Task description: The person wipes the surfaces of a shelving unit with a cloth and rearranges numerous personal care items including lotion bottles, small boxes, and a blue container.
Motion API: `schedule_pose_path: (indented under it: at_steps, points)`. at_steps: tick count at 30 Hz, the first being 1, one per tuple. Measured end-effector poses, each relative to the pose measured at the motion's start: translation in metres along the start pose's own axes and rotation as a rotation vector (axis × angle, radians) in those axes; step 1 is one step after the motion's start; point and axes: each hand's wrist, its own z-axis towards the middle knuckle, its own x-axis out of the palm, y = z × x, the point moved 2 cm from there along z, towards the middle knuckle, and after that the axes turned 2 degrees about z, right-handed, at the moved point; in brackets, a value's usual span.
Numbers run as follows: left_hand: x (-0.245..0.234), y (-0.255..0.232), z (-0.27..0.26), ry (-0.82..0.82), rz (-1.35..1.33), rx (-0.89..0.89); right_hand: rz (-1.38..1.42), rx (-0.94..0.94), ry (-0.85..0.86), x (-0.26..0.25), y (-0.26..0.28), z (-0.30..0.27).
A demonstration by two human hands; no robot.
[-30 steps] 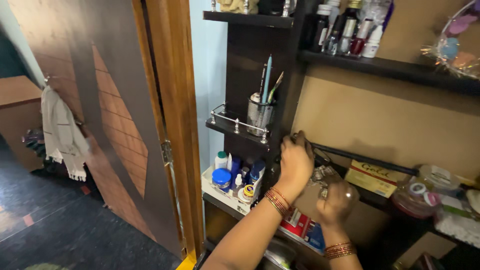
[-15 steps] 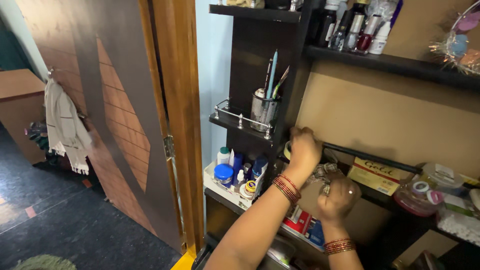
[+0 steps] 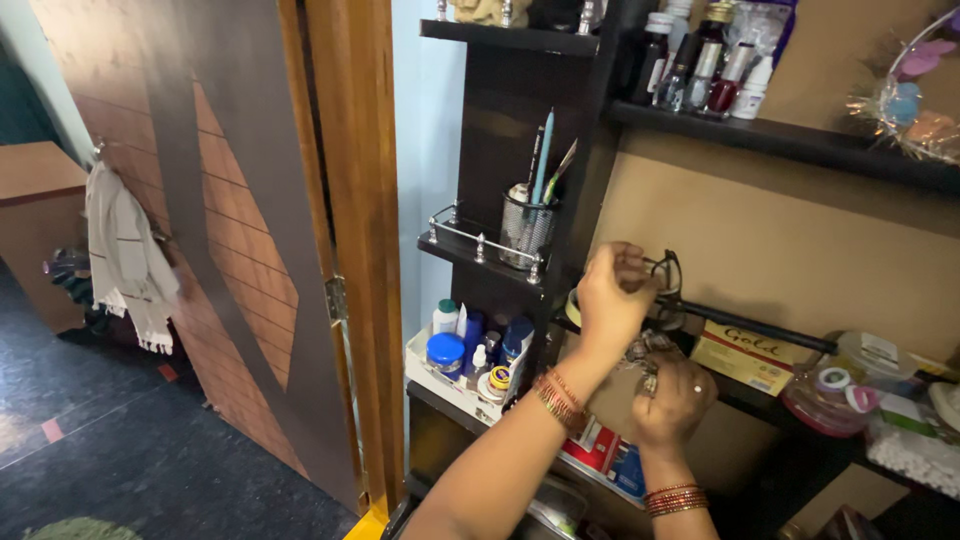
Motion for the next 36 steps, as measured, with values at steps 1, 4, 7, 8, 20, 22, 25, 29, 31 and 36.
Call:
schedule_pose_path:
  at_steps: [1, 4, 7, 8, 20, 22, 25, 29, 31, 36]
  points:
    - [-0.005, -0.007, -0.005, 0.009, -0.075, -0.054, -0.003, 0.007, 0.008, 0.003, -0.003, -0.002]
    - [-0.037, -0.023, -0.026, 0.052, -0.348, -0.121, -0.014, 0.015, 0.051, 0.01, -0.017, -0.011]
    - [-0.09, -0.038, -0.057, -0.042, -0.368, -0.123, 0.018, 0.004, 0.06, 0.016, -0.024, -0.015]
    - [-0.109, -0.04, -0.066, -0.091, -0.358, -0.13, 0.06, 0.004, 0.051, 0.014, -0.026, -0.017]
    - [-0.36, 0.06, -0.094, -0.683, 0.011, -0.018, 0.108, -0.045, -0.042, 0.02, -0.024, -0.018]
    - [-0.365, 0.081, -0.075, -0.669, 0.049, 0.006, 0.102, -0.028, -0.043, 0.022, -0.024, -0.021]
    - [-0.357, 0.107, -0.038, -0.592, 0.073, -0.008, 0.085, -0.01, -0.033, 0.024, -0.025, -0.022]
    - [-0.339, 0.125, -0.01, -0.514, 0.244, -0.14, 0.231, 0.048, 0.022, 0.02, -0.019, -0.013]
    - [-0.336, 0.131, -0.003, -0.477, 0.312, -0.158, 0.294, 0.064, 0.036, 0.019, -0.017, -0.01]
    - [-0.335, 0.15, 0.005, -0.419, 0.412, -0.188, 0.141, 0.027, 0.013, 0.019, -0.015, -0.012]
